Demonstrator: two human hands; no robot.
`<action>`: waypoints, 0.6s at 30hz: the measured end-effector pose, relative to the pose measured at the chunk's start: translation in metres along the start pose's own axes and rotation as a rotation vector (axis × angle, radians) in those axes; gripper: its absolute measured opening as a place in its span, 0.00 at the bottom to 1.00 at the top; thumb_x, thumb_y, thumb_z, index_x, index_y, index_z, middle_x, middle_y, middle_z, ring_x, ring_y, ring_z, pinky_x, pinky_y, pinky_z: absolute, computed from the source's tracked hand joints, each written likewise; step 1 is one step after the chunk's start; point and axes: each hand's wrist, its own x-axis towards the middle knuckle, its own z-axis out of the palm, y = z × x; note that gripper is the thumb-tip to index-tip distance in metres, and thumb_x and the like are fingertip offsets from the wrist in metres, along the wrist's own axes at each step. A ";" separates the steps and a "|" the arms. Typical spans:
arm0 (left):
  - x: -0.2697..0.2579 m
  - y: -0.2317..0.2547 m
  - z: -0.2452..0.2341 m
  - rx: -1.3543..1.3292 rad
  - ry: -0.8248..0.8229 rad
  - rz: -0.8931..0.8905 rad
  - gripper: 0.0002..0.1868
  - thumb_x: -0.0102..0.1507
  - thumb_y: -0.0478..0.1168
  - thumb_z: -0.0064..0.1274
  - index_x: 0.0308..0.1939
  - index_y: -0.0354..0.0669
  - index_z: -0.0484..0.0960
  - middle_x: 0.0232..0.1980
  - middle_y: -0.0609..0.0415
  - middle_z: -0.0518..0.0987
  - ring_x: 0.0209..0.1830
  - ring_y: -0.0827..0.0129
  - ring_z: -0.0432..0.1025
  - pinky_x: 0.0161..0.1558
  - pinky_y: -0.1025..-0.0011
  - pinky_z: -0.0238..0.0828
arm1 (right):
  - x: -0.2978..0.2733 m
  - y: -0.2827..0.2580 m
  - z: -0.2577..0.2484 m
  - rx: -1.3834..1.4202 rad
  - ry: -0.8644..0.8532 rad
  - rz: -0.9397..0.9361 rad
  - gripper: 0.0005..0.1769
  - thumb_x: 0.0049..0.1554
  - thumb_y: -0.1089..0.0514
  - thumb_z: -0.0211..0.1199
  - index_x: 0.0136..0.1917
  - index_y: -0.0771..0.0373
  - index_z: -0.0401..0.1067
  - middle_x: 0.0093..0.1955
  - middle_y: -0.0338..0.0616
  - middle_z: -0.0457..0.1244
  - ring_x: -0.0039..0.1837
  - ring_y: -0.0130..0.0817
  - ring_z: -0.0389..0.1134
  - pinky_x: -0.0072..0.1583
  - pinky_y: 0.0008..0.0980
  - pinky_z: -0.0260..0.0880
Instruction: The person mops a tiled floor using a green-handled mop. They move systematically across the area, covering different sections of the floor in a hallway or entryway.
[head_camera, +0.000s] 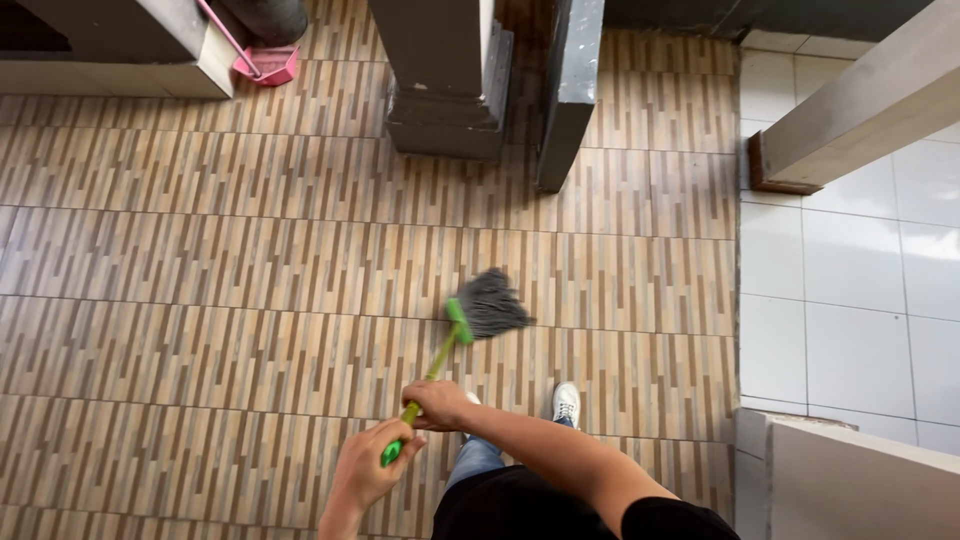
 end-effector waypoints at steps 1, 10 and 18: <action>-0.012 -0.009 -0.004 0.002 -0.001 -0.001 0.15 0.65 0.56 0.54 0.29 0.55 0.79 0.28 0.68 0.80 0.18 0.77 0.69 0.21 0.74 0.66 | 0.014 -0.014 0.007 0.001 0.000 -0.001 0.17 0.56 0.40 0.64 0.49 0.52 0.68 0.52 0.41 0.67 0.53 0.45 0.70 0.44 0.50 0.73; -0.046 -0.018 0.008 0.141 0.076 -0.272 0.06 0.64 0.51 0.51 0.35 0.60 0.79 0.33 0.68 0.85 0.23 0.66 0.77 0.26 0.64 0.68 | 0.046 -0.053 0.020 -0.178 -0.275 -0.098 0.05 0.60 0.55 0.61 0.51 0.49 0.69 0.51 0.36 0.66 0.49 0.36 0.68 0.45 0.37 0.69; 0.010 0.063 0.088 -0.032 0.051 0.248 0.05 0.64 0.43 0.51 0.32 0.56 0.78 0.29 0.64 0.83 0.20 0.70 0.76 0.21 0.67 0.63 | -0.099 0.047 0.001 -0.123 -0.066 0.177 0.10 0.55 0.45 0.55 0.41 0.49 0.71 0.47 0.34 0.71 0.51 0.41 0.72 0.48 0.48 0.69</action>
